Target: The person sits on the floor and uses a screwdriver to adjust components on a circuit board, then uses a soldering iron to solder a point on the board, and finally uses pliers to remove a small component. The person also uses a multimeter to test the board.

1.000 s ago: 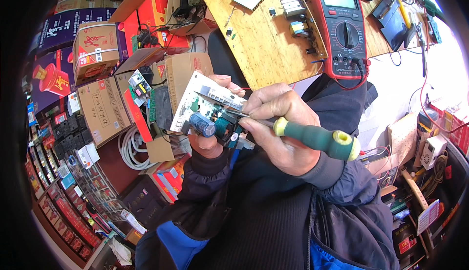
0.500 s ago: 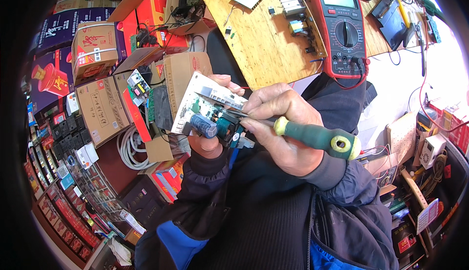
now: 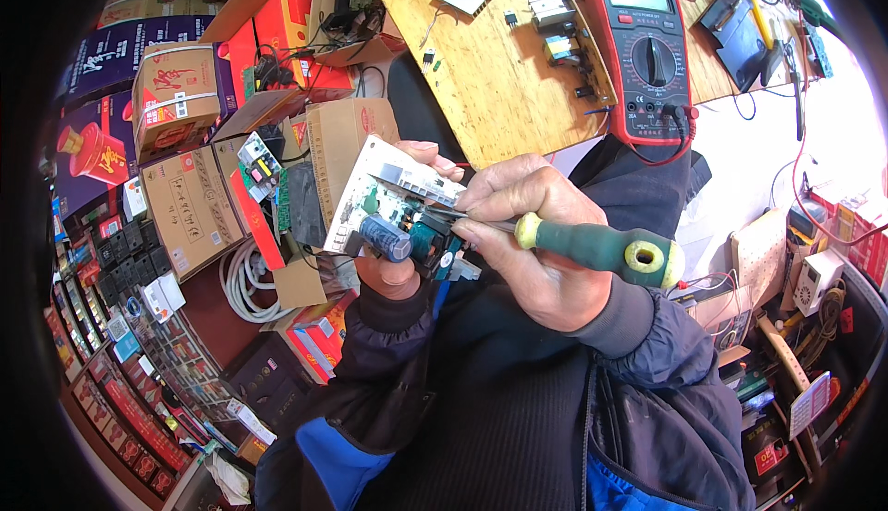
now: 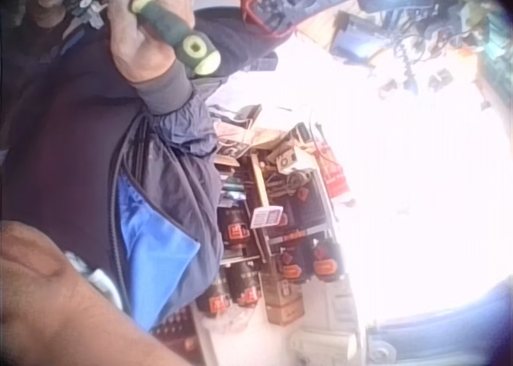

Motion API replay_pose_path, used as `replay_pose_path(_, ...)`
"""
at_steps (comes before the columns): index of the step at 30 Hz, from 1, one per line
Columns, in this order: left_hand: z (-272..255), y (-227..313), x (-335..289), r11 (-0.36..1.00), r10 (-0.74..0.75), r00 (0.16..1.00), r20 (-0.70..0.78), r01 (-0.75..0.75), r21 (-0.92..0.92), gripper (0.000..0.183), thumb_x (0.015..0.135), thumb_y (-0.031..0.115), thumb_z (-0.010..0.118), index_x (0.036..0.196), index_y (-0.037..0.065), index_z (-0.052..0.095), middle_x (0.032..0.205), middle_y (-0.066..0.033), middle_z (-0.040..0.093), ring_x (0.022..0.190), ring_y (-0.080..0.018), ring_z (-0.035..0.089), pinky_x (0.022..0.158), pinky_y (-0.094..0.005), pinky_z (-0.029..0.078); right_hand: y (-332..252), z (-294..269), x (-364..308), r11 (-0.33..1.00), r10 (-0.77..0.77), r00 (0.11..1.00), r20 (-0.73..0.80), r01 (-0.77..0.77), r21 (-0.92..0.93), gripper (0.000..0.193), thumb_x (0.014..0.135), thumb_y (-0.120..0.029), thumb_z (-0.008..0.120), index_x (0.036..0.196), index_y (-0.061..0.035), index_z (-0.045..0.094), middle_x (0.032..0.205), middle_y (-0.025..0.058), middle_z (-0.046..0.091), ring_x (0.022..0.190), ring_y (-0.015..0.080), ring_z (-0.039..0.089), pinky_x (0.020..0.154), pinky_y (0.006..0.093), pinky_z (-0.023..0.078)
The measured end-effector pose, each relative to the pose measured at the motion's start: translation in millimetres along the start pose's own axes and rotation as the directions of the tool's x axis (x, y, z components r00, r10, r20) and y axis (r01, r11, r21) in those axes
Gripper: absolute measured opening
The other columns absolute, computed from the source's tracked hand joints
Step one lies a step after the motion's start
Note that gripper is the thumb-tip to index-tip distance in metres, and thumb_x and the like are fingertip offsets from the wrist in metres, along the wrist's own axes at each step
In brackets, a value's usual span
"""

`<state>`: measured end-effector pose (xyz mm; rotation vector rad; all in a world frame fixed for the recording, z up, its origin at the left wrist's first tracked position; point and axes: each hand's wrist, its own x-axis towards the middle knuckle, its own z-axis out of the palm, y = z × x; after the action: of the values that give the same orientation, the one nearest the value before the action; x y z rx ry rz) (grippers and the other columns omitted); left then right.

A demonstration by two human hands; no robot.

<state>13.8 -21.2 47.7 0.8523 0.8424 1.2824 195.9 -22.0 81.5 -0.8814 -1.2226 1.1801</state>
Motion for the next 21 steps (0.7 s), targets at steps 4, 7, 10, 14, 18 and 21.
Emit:
replay_pose_path(4,-2.2,0.1,0.3,1.0,0.0,1.0,0.014,0.0,0.018,0.126,0.065,0.058,0.098,0.155,-0.009,0.041,0.142,-0.0209,0.059,0.124,-0.0296,0.065,0.104,-0.0418,0.055,-0.9,-1.7,1.3,1.0,-0.011,1.0,0.015,0.012,-0.02,0.017,0.088,0.011,0.077,0.1,0.004,0.067,0.101,0.0175,0.071,0.091,0.0228,0.07,0.083,0.0336,0.056)
replay_pose_path(7,-3.1,-0.5,0.0,0.999,0.006,1.0,0.016,-0.007,0.046,0.127,0.065,0.059,0.098,0.155,-0.009,0.04,0.142,-0.0212,0.059,0.124,-0.0292,0.065,0.104,-0.0416,0.055,-0.4,-1.4,1.3,1.0,-0.014,1.0,0.011,0.014,-0.017,0.017,0.089,0.011,0.077,0.1,0.0043,0.067,0.101,0.0174,0.071,0.091,0.0228,0.07,0.083,0.0334,0.056)
replay_pose_path(10,-2.6,-2.1,-1.6,1.0,-0.006,1.0,0.003,0.006,0.024,0.126,0.065,0.059,0.098,0.155,-0.009,0.04,0.141,-0.0212,0.06,0.124,-0.0287,0.065,0.104,-0.0413,0.055,0.6,-0.8,1.2,0.999,-0.024,1.0,0.01,0.024,-0.029,0.016,0.089,0.01,0.077,0.101,0.0045,0.067,0.1,0.017,0.071,0.091,0.0228,0.07,0.082,0.0332,0.056)
replay_pose_path(14,-5.5,-4.0,-0.3,1.0,-0.001,1.0,0.015,0.0,0.03,0.126,0.065,0.059,0.097,0.155,-0.009,0.04,0.141,-0.0215,0.06,0.124,-0.029,0.065,0.105,-0.0417,0.055,0.3,-1.7,1.1,0.999,-0.013,1.0,0.019,0.014,-0.037,0.016,0.089,0.01,0.077,0.101,0.0046,0.067,0.099,0.0165,0.071,0.091,0.0227,0.07,0.083,0.0331,0.056)
replay_pose_path(18,-4.3,-1.8,2.5,1.0,-0.022,0.999,0.024,0.022,-0.002,0.125,0.065,0.06,0.097,0.153,-0.009,0.042,0.14,-0.0205,0.06,0.123,-0.0284,0.065,0.105,-0.0418,0.055,-0.4,-1.6,0.8,1.0,-0.01,1.0,0.013,0.01,-0.012,0.017,0.09,0.011,0.076,0.102,0.0042,0.066,0.101,0.0162,0.07,0.091,0.0221,0.069,0.084,0.033,0.056)
replay_pose_path(21,1.2,4.8,3.5,0.995,-0.084,0.996,0.004,0.084,-0.049,0.123,0.064,0.061,0.098,0.15,-0.009,0.044,0.138,-0.0177,0.059,0.123,-0.0269,0.064,0.104,-0.0409,0.056,-0.7,1.6,-1.3,0.998,0.018,0.999,-0.033,-0.016,0.063,0.018,0.09,0.012,0.075,0.102,0.0035,0.065,0.103,0.0161,0.069,0.092,0.0217,0.069,0.084,0.0333,0.056)
